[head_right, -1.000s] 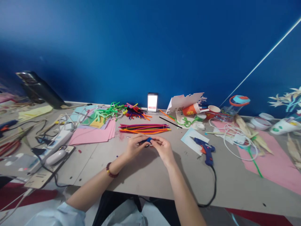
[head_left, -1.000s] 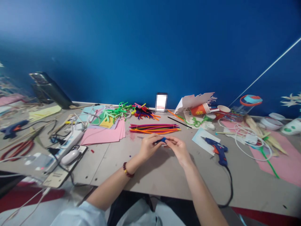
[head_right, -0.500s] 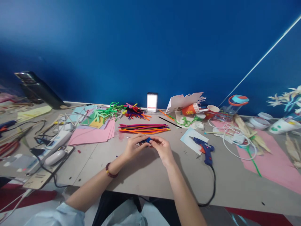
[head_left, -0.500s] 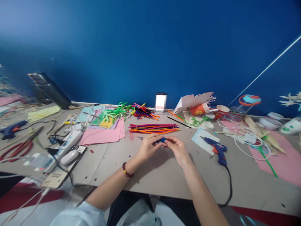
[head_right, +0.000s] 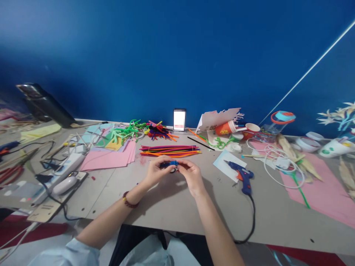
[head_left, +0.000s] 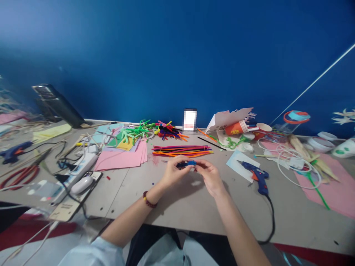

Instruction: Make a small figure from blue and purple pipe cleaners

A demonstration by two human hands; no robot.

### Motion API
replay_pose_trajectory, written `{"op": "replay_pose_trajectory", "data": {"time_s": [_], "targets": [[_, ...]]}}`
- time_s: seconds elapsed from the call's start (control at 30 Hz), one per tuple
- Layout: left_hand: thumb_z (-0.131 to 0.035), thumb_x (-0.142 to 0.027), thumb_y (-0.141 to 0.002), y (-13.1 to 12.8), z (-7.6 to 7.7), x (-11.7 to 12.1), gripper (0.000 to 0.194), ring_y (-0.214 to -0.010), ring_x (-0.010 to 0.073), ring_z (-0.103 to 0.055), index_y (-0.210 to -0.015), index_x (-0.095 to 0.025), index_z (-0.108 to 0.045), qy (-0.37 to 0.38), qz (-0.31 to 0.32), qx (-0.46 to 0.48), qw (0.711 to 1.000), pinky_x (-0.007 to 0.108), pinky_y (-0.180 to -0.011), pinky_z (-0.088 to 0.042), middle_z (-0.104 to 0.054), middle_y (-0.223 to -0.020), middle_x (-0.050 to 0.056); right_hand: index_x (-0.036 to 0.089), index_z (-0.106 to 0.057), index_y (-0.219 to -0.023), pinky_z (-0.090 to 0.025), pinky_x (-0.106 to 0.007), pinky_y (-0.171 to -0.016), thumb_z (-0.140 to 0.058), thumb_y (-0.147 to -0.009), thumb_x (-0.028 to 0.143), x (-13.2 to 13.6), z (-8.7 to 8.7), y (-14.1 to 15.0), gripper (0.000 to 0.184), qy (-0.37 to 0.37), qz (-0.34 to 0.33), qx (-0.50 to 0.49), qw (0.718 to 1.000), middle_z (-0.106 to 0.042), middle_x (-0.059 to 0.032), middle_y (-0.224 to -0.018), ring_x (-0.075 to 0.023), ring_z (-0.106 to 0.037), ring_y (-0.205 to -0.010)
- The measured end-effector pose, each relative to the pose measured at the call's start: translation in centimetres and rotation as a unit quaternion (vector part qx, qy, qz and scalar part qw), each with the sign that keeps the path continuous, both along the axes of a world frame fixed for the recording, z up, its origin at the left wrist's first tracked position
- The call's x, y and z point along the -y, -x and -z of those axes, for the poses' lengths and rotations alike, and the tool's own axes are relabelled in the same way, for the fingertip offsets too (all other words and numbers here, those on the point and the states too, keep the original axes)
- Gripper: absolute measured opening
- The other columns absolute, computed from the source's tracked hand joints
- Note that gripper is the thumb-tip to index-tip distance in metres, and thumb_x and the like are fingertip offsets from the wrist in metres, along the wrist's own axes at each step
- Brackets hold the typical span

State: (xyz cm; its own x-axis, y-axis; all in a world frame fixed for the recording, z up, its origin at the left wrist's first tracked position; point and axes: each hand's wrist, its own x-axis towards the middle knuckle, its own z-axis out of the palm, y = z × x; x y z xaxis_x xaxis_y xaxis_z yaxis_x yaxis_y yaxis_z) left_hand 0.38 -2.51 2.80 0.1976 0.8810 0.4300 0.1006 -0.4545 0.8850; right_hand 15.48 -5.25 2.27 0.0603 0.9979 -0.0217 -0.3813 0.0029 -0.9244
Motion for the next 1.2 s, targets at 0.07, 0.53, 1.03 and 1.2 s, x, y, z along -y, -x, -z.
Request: {"op": "replay_pose_trajectory", "data": {"time_s": [0.07, 0.53, 1.03, 1.2], "targets": [[-0.072, -0.033, -0.069, -0.1, 0.2, -0.2, 0.024, -0.072, 0.0156, -0.064, -0.084, -0.014, -0.069, 0.057, 0.020, 0.040, 0.997, 0.026, -0.065, -0.051, -0.070, -0.081, 0.008, 0.023, -0.069, -0.081, -0.048, -0.027, -0.066, -0.079, -0.059, 0.029, 0.0, -0.2, 0.2, 0.025, 0.001, 0.008, -0.019, 1.000, -0.068, 0.0005, -0.079, -0.0125, -0.058, -0.068], [-0.074, -0.037, -0.067, -0.2, 0.4, -0.4, 0.032, -0.064, 0.0117, -0.061, -0.084, -0.011, -0.067, 0.212, 0.107, 0.101, 0.966, 0.023, -0.060, -0.047, -0.069, -0.075, 0.005, 0.022, -0.063, -0.072, -0.044, -0.025, -0.062, -0.078, -0.057, 0.027, 0.0, -0.4, 0.5, 0.022, 0.012, 0.039, -0.040, 0.998, -0.061, 0.0036, -0.071, -0.0102, -0.053, -0.062], [-0.068, -0.033, -0.074, 0.1, -0.2, -0.2, 0.021, -0.074, 0.0161, -0.063, -0.085, -0.015, -0.070, -0.003, 0.007, -0.051, 0.999, 0.025, -0.064, -0.048, -0.070, -0.081, 0.008, 0.022, -0.071, -0.091, -0.050, -0.035, -0.082, -0.072, -0.066, 0.033, 0.1, 0.0, -0.6, 0.027, -0.030, -0.006, 0.110, 0.993, -0.070, -0.0054, -0.095, -0.0192, -0.064, -0.086], [-0.068, -0.036, -0.073, 0.2, -0.1, -0.5, 0.025, -0.069, 0.0158, -0.063, -0.084, -0.013, -0.070, 0.059, 0.035, -0.025, 0.997, 0.026, -0.063, -0.050, -0.070, -0.079, 0.008, 0.024, -0.070, -0.090, -0.049, -0.039, -0.090, -0.069, -0.072, 0.031, 0.0, 0.7, -0.7, 0.020, -0.094, -0.001, 0.160, 0.983, -0.068, -0.0049, -0.097, -0.0210, -0.063, -0.093]]}}
